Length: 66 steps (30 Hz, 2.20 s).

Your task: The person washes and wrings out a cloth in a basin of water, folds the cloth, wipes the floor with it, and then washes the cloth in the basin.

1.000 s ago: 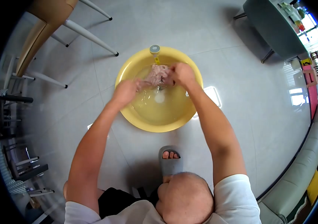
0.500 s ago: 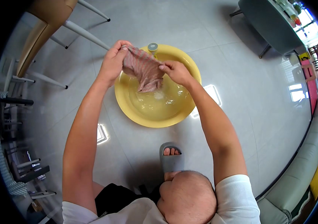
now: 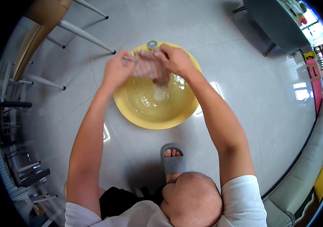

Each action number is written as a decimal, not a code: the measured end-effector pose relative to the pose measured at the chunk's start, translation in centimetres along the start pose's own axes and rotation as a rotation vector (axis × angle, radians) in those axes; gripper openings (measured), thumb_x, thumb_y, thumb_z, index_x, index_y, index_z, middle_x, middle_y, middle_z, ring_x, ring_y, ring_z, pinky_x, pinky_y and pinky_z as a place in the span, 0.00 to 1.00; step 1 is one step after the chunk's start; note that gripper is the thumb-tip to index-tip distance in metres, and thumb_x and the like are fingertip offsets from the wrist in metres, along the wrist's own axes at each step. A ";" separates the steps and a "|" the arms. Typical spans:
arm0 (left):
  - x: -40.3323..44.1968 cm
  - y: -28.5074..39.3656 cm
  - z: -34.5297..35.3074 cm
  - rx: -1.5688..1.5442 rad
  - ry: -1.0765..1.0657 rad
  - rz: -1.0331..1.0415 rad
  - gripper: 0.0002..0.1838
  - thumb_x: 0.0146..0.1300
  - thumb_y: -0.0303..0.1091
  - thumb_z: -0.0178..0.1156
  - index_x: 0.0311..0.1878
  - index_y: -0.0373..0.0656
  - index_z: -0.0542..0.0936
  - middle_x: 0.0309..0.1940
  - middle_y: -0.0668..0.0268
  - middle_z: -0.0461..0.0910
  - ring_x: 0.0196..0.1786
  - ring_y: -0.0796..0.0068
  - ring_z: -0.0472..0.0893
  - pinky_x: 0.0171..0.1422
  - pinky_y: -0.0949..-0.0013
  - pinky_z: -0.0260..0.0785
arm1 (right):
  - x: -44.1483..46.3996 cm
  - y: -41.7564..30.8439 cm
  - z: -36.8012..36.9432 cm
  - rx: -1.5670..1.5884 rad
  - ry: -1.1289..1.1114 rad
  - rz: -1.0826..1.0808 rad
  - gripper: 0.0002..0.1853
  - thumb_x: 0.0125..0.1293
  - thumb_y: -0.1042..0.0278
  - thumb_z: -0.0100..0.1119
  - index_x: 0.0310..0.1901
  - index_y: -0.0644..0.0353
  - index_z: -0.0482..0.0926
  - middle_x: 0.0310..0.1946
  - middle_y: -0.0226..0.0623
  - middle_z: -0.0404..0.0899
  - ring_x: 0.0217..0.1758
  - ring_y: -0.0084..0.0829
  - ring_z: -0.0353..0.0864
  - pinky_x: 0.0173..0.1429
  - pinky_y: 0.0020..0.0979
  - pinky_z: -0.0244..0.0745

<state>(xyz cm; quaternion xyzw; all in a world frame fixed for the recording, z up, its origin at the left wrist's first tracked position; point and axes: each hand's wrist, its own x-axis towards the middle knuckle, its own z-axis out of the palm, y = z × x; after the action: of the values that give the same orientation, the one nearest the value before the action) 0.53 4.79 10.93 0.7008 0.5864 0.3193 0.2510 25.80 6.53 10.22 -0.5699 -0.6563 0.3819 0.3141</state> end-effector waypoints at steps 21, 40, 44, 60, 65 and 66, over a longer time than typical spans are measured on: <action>-0.7 3.6 -3.7 -0.504 0.049 -0.008 0.09 0.84 0.36 0.58 0.59 0.45 0.80 0.40 0.70 0.80 0.43 0.79 0.76 0.51 0.71 0.72 | -1.7 -7.2 -6.1 0.002 0.219 -0.306 0.13 0.76 0.59 0.74 0.54 0.56 0.91 0.38 0.35 0.91 0.39 0.21 0.83 0.47 0.31 0.80; -5.3 -6.8 9.3 0.351 -0.423 -0.155 0.12 0.76 0.35 0.63 0.55 0.44 0.89 0.48 0.46 0.90 0.49 0.43 0.89 0.56 0.51 0.81 | -2.7 10.9 6.7 -0.497 -0.170 0.102 0.15 0.78 0.51 0.62 0.58 0.45 0.89 0.46 0.47 0.92 0.52 0.54 0.91 0.58 0.50 0.85; -4.5 -6.8 9.3 0.396 -0.497 -0.178 0.14 0.78 0.39 0.62 0.57 0.43 0.88 0.46 0.45 0.90 0.49 0.48 0.90 0.57 0.53 0.81 | -2.4 8.2 6.4 -0.497 -0.189 0.167 0.15 0.80 0.53 0.59 0.59 0.47 0.87 0.53 0.49 0.91 0.58 0.55 0.89 0.60 0.51 0.83; -1.0 -1.9 12.0 -1.907 -0.239 -0.755 0.23 0.88 0.51 0.45 0.72 0.46 0.75 0.64 0.60 0.82 0.62 0.59 0.85 0.66 0.51 0.83 | -5.3 -9.3 5.0 0.784 0.085 -0.068 0.11 0.90 0.61 0.48 0.56 0.59 0.76 0.38 0.35 0.85 0.42 0.25 0.84 0.47 0.32 0.81; -1.9 -0.6 11.6 -1.476 -0.238 -0.601 0.22 0.88 0.51 0.46 0.68 0.46 0.77 0.62 0.59 0.83 0.62 0.60 0.85 0.66 0.53 0.82 | -6.0 -4.4 7.7 0.071 0.250 -0.096 0.15 0.86 0.54 0.52 0.56 0.57 0.79 0.41 0.59 0.87 0.46 0.64 0.87 0.51 0.57 0.80; -2.1 2.5 10.3 -1.383 -0.073 -0.901 0.19 0.89 0.44 0.44 0.66 0.45 0.79 0.59 0.58 0.85 0.58 0.58 0.87 0.62 0.52 0.85 | -5.6 -2.8 8.3 -0.034 0.254 -0.091 0.16 0.86 0.53 0.51 0.56 0.56 0.79 0.42 0.60 0.88 0.47 0.64 0.88 0.53 0.60 0.80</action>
<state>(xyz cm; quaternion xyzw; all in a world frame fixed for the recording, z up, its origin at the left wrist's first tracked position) 9.58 2.46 5.51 0.0957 0.4740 0.4538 0.7485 18.20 -0.36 8.52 -0.5886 -0.6427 0.2810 0.4019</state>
